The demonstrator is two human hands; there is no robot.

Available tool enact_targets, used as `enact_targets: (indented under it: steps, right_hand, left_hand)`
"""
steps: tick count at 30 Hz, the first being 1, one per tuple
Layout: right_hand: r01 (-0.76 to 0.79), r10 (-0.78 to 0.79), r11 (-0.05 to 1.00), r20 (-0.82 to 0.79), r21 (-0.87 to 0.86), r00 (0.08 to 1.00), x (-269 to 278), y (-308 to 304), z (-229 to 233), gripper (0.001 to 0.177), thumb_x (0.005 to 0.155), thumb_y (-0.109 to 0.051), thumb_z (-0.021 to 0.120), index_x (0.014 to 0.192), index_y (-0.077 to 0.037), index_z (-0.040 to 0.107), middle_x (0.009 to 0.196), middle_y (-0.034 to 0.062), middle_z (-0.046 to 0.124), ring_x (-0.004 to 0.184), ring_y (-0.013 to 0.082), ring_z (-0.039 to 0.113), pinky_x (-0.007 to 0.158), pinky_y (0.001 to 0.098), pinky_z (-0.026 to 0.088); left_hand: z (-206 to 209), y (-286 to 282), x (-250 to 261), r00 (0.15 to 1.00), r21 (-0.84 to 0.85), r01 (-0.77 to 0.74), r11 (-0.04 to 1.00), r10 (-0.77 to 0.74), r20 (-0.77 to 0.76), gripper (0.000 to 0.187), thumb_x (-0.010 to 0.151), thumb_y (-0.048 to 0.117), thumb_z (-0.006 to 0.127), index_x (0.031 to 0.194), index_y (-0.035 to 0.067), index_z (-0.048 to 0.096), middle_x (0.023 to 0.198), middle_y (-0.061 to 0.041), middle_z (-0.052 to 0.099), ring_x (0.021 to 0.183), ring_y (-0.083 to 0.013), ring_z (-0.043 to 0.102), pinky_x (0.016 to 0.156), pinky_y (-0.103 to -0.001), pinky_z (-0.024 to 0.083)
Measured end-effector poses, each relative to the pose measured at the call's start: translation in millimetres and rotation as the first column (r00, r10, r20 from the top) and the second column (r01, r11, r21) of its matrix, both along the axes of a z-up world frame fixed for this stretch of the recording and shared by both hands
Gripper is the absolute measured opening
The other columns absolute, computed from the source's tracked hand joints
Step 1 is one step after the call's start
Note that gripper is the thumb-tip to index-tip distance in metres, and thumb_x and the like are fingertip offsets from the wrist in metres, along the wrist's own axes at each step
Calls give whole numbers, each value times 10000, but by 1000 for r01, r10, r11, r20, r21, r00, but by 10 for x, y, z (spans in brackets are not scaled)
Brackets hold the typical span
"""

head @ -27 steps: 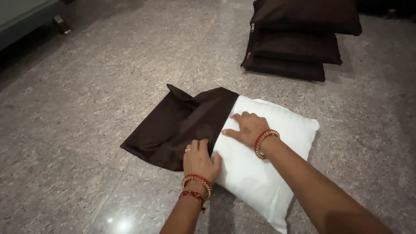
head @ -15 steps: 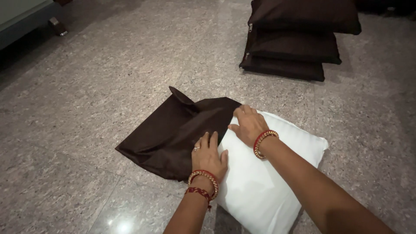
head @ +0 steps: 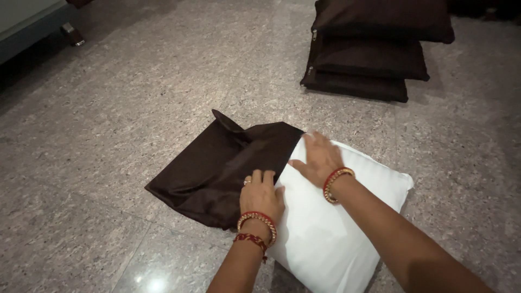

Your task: The person puts a white pillow into a brown cover by hand, smoothing the fabric over the pillow and tucking the corners until the pillow is fully enclosed and flattened.

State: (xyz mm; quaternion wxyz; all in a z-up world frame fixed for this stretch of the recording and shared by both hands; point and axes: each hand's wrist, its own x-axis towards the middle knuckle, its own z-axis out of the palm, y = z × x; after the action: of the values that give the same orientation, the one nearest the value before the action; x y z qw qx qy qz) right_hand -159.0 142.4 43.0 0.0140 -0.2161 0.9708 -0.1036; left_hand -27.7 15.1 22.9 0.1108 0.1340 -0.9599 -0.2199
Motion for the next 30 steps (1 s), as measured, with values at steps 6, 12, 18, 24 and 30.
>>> enact_targets:
  steps: [6,12,18,24,30]
  right_hand:
    - [151,-169,984,238,95,956,-48,208,42,1110,705,-764,754,1524,-100,406,1486,184,507,1432,342,431,1223,545,236]
    - [33,-30,999,129,-24,991,-171,250,-116,759,775,-559,775,1361,-111,596,1282,146,647,1236,318,597,1069,472,437]
    - [38,-27,988,75,-153,997,-80,258,-102,575,826,-415,780,1303,-115,665,1250,144,657,1203,304,619,1023,410,495]
    - [-51,49,999,155,9,987,-45,251,-133,700,908,-469,636,1508,-172,432,1489,82,480,1430,261,418,1181,543,293]
    - [-123,97,989,261,83,960,-40,314,-166,828,925,-567,542,1617,-240,227,1699,74,158,1567,298,143,1256,540,118]
  left_hand:
    - [-27,42,-24,999,10,14,1000,-14,50,377,866,221,741,1190,69,621,1109,-166,581,1060,-355,596,862,-451,527]
    - [-164,50,-107,997,-1,28,1000,-28,-79,367,831,185,760,1154,58,642,1083,-170,596,1031,-372,601,858,-461,538]
    - [-259,11,-315,984,-23,52,998,-56,-172,217,844,160,761,999,58,650,1079,-157,608,1041,-358,609,851,-451,548]
    - [-309,105,-652,956,-304,217,928,-265,-126,200,834,69,677,1024,125,647,1063,-111,634,1026,-317,636,788,-450,551]
    - [-360,134,-1014,977,-416,214,884,-192,94,190,896,195,666,1069,121,652,1108,-108,649,1094,-270,639,782,-397,583]
